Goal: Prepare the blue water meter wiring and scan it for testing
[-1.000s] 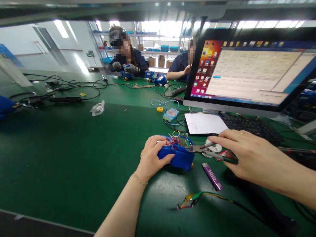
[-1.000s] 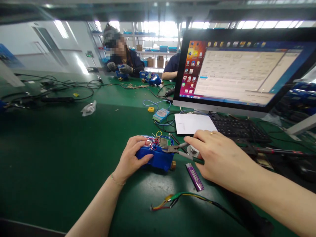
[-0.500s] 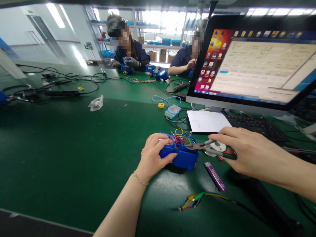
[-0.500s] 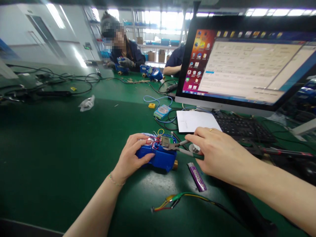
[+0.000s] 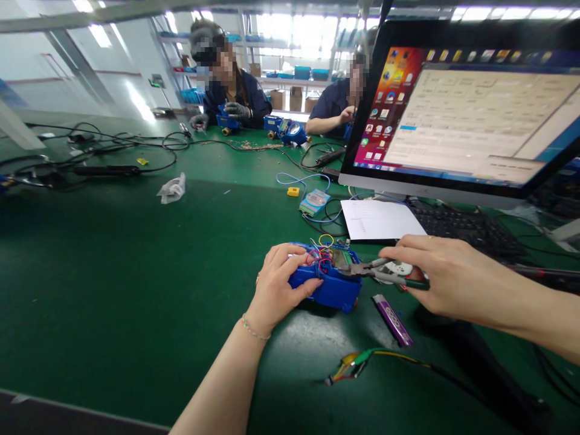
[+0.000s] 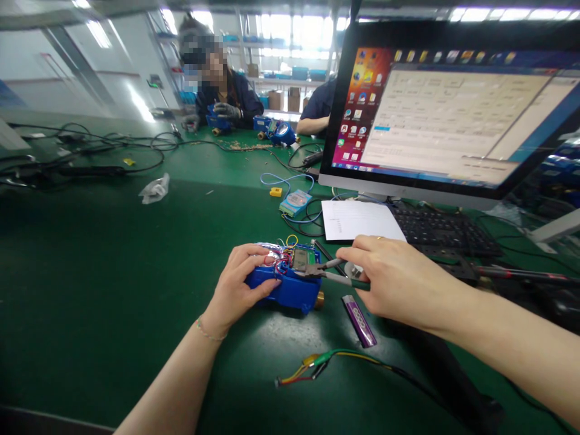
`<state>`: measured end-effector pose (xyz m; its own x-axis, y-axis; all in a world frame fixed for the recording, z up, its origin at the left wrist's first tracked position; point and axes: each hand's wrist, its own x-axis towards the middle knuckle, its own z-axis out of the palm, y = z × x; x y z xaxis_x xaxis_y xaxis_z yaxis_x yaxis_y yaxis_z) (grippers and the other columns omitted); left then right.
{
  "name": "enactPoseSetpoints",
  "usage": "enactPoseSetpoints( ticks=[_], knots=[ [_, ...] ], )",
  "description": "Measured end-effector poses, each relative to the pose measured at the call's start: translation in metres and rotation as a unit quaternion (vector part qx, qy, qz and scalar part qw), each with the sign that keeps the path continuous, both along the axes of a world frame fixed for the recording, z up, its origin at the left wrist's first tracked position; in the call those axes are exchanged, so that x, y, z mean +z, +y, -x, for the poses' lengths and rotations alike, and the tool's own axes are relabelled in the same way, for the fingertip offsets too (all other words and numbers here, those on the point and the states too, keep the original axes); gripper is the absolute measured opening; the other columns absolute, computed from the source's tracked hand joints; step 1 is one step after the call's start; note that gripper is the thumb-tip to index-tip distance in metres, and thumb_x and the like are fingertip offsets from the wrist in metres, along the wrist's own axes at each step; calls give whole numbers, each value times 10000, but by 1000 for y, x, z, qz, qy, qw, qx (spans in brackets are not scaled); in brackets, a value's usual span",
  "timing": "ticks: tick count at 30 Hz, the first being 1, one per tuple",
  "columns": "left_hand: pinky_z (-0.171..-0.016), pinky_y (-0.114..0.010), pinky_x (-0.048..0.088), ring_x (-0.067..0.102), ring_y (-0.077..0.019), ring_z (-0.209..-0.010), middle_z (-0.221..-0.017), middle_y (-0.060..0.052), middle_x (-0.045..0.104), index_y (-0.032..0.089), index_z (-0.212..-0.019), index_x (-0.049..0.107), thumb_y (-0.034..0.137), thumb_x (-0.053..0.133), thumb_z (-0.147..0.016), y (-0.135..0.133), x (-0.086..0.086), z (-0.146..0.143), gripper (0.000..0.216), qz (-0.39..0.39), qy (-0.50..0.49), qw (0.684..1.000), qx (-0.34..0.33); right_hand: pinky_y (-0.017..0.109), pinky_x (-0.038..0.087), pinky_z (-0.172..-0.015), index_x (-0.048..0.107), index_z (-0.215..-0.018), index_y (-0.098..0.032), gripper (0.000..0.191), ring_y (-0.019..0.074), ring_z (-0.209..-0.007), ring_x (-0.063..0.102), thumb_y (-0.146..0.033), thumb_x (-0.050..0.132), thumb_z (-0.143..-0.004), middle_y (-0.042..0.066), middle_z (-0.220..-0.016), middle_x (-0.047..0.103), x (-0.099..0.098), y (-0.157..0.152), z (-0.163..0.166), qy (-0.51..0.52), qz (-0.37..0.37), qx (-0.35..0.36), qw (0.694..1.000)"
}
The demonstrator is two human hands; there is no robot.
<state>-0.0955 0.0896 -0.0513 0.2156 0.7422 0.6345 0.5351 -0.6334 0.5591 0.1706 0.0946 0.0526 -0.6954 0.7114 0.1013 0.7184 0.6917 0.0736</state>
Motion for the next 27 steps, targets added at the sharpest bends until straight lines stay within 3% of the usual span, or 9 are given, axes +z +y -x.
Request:
enactPoseSetpoints(
  ticks=[10, 16, 27],
  knots=[
    [-884, -408, 432, 516, -230, -1013, -1028, -68, 597, 208, -984, 594, 377, 653, -786, 1, -2, -1, 267, 0, -2, 1000, -2, 315, 441, -556, 618, -960, -140, 394, 227, -662, 587, -37, 455, -617, 74, -801, 579, -2, 0, 2, -45, -63, 15, 997],
    [-887, -417, 434, 515, -237, -1023, -1038, -72, 596, 213, -989, 597, 390, 650, -787, 1, -3, 0, 274, 4, -7, 1000, -3, 297, 439, -594, 603, -983, -177, 387, 198, -678, 575, -56, 500, -630, 49, -842, 580, -3, 1, 2, -19, -11, -23, 999],
    [-890, -405, 430, 504, -228, -1026, -1043, -69, 584, 206, -993, 586, 385, 650, -788, 1, -2, 1, 279, 9, 2, 1000, -3, 301, 442, -651, 596, -1021, -183, 401, 190, -738, 554, -52, 518, -649, 40, -860, 552, -2, 6, 2, 32, 51, -16, 998]
  ],
)
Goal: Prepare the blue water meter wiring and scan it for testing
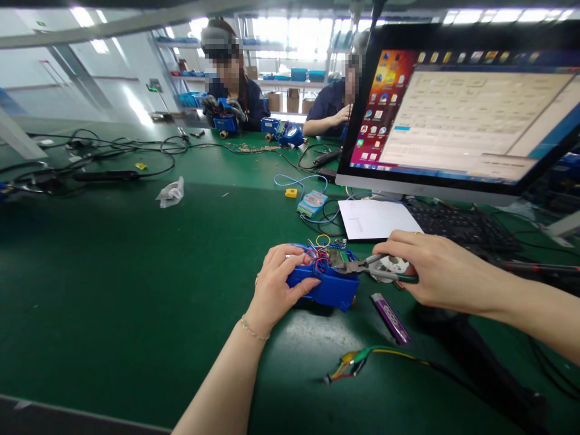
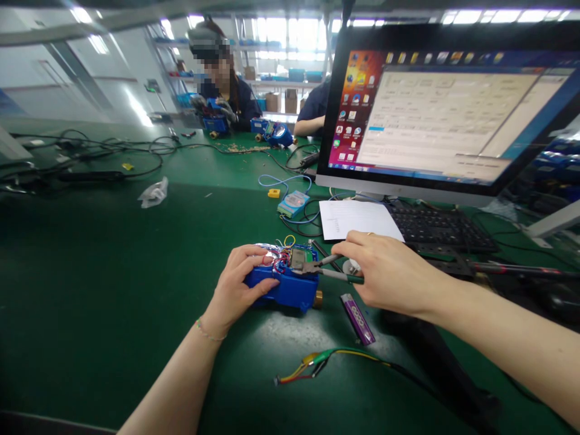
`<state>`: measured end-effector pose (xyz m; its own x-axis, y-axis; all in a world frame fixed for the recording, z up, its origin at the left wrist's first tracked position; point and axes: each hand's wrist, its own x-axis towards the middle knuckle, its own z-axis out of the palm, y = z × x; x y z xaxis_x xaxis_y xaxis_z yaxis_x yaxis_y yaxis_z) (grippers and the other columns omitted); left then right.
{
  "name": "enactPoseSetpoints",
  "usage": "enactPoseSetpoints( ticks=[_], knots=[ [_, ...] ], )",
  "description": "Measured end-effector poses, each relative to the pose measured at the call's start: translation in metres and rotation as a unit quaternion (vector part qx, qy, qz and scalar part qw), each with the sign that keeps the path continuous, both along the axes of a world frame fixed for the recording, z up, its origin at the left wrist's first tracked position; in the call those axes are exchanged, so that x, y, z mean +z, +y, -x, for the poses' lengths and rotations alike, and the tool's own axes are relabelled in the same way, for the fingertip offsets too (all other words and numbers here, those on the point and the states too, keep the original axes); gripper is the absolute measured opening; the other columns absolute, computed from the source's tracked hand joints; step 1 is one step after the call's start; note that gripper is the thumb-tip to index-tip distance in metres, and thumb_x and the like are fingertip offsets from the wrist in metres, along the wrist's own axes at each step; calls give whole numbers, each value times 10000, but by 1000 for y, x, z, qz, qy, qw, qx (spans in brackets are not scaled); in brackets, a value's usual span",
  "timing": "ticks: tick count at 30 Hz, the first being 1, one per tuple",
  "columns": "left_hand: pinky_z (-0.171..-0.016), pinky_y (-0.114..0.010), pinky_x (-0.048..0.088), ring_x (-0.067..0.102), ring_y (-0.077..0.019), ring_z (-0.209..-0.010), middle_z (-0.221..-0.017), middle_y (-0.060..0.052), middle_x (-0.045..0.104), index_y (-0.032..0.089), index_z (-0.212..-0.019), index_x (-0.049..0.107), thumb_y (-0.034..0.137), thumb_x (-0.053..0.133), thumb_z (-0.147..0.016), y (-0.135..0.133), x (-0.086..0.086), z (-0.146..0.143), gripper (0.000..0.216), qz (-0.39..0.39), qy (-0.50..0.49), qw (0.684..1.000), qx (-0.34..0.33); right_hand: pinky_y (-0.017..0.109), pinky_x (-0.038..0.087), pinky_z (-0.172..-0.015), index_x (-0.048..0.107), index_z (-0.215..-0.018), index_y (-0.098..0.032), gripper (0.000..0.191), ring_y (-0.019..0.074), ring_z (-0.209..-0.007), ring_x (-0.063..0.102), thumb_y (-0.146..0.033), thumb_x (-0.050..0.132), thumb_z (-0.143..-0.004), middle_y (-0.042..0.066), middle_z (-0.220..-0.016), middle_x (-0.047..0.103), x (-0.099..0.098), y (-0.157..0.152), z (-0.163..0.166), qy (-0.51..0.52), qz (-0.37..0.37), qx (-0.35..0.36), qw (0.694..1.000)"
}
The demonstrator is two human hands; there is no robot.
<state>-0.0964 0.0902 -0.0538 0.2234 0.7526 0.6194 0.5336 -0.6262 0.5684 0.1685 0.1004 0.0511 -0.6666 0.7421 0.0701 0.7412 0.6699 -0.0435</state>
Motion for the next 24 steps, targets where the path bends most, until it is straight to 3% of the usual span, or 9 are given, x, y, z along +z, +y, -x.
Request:
enactPoseSetpoints(
  ticks=[6, 24],
  knots=[
    [-901, -405, 426, 501, -230, -1036, -1046, -66, 584, 214, -995, 587, 384, 651, -787, 0, -1, 0, 276, 4, 1, 1000, 3, 301, 440, -658, 598, -1020, -192, 388, 191, -746, 555, -70, 529, -658, 41, -873, 557, 0, 0, 2, 0, 20, -4, 1000],
    [-884, -401, 435, 514, -225, -1019, -1030, -68, 590, 200, -983, 592, 382, 648, -788, -1, 0, 0, 272, -5, -1, 1000, 4, 312, 463, -669, 593, -1047, -167, 445, 200, -755, 567, -53, 502, -627, 57, -888, 569, -3, -4, 0, -17, -11, 1, 1000]
  ],
)
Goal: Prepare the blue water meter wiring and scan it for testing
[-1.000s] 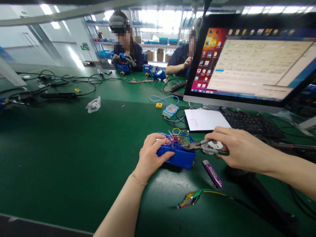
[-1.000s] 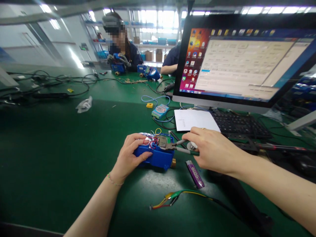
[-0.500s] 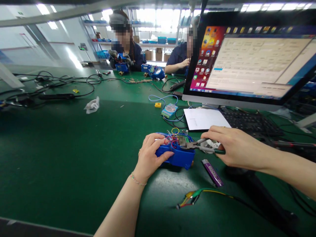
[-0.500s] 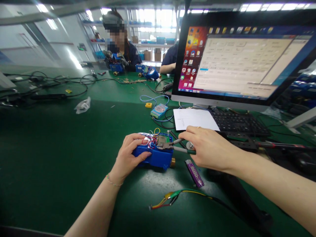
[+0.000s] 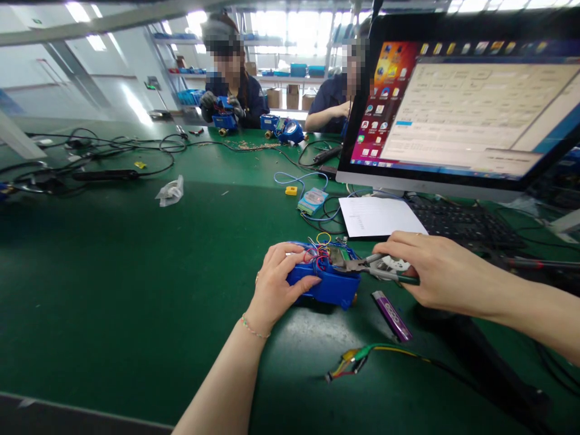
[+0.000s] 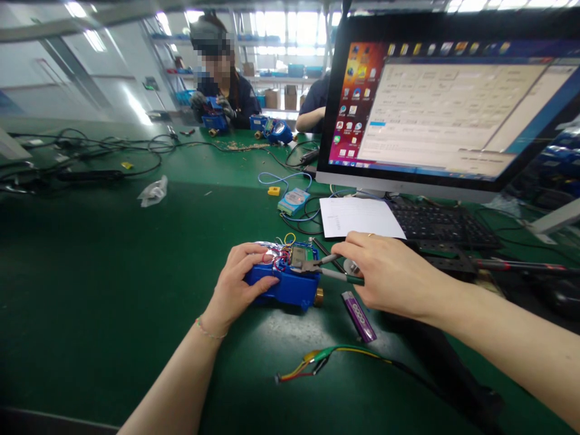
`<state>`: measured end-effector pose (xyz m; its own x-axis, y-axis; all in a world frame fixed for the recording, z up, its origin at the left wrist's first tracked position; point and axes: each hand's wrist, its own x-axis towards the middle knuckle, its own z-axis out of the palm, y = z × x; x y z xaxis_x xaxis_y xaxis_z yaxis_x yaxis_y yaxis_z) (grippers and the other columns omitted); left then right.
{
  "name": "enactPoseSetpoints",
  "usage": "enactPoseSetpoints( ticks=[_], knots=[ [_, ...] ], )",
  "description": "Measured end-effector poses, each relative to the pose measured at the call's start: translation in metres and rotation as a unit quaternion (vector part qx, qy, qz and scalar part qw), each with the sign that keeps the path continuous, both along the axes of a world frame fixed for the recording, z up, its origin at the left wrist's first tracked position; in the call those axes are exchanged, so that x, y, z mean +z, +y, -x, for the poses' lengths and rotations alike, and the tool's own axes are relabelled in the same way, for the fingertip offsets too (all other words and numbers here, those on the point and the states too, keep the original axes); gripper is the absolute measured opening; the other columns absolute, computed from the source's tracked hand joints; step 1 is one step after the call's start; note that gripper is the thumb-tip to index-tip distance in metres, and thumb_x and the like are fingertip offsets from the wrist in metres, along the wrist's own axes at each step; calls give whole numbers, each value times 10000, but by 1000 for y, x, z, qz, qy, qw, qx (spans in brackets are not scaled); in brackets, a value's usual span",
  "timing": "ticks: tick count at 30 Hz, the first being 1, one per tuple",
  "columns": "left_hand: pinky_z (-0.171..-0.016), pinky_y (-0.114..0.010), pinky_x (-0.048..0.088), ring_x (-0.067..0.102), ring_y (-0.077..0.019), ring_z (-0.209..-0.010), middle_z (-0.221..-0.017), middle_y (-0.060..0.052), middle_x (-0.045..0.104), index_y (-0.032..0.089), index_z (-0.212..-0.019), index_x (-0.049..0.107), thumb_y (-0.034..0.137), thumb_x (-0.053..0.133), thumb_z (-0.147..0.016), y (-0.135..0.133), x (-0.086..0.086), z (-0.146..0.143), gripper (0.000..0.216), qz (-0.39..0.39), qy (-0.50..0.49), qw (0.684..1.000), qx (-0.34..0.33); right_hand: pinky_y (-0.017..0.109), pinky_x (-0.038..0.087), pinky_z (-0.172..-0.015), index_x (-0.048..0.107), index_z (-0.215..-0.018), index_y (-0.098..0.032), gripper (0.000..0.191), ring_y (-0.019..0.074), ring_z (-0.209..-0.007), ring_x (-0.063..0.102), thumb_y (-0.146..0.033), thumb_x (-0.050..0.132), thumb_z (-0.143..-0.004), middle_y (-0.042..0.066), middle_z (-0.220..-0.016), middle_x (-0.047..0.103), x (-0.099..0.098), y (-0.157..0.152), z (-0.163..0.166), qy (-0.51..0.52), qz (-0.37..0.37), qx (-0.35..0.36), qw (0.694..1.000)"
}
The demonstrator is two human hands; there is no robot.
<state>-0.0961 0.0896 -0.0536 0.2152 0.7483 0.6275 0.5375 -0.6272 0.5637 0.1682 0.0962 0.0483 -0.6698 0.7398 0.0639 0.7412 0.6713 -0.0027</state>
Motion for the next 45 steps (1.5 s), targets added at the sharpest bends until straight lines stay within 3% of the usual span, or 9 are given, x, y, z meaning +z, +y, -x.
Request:
enactPoseSetpoints(
  ticks=[6, 16, 25, 38, 45],
  knots=[
    [-885, -397, 434, 510, -224, -1018, -1028, -68, 591, 196, -990, 595, 387, 647, -788, 1, -1, 0, 283, -2, -2, 1000, -2, 308, 473, -642, 607, -1030, -164, 452, 202, -729, 588, -41, 499, -609, 49, -856, 592, -1, 1, 2, -11, -10, -4, 1000],
    [-890, -398, 431, 499, -221, -1026, -1033, -68, 586, 199, -994, 585, 369, 643, -796, 1, 0, -1, 267, -1, -8, 1000, -6, 296, 423, -553, 606, -931, -149, 375, 216, -669, 584, -31, 492, -594, 53, -787, 570, -7, -8, 4, -50, -117, 3, 992],
    [-886, -386, 437, 505, -222, -1026, -1033, -69, 589, 196, -982, 586, 366, 648, -790, 1, 0, 0, 264, -2, -2, 1000, -2, 330, 475, -677, 570, -1048, -154, 447, 216, -789, 561, -47, 520, -617, 56, -897, 547, -11, -9, 2, -3, -62, -21, 998],
    [-876, -408, 453, 515, -228, -1016, -1028, -72, 598, 208, -986, 598, 394, 639, -793, 1, -2, -1, 271, -3, -8, 1000, 3, 352, 479, -701, 584, -1037, -124, 446, 238, -803, 555, -43, 508, -606, 87, -918, 548, -15, -14, 3, -1, -123, -13, 992],
    [-866, -406, 461, 519, -227, -1014, -1031, -77, 599, 203, -984, 595, 388, 637, -796, 1, -1, 0, 267, -6, -7, 1000, 4, 319, 471, -696, 587, -1046, -137, 465, 215, -809, 558, -21, 477, -610, 71, -886, 559, -14, -14, 3, 28, -64, -23, 997]
  ],
)
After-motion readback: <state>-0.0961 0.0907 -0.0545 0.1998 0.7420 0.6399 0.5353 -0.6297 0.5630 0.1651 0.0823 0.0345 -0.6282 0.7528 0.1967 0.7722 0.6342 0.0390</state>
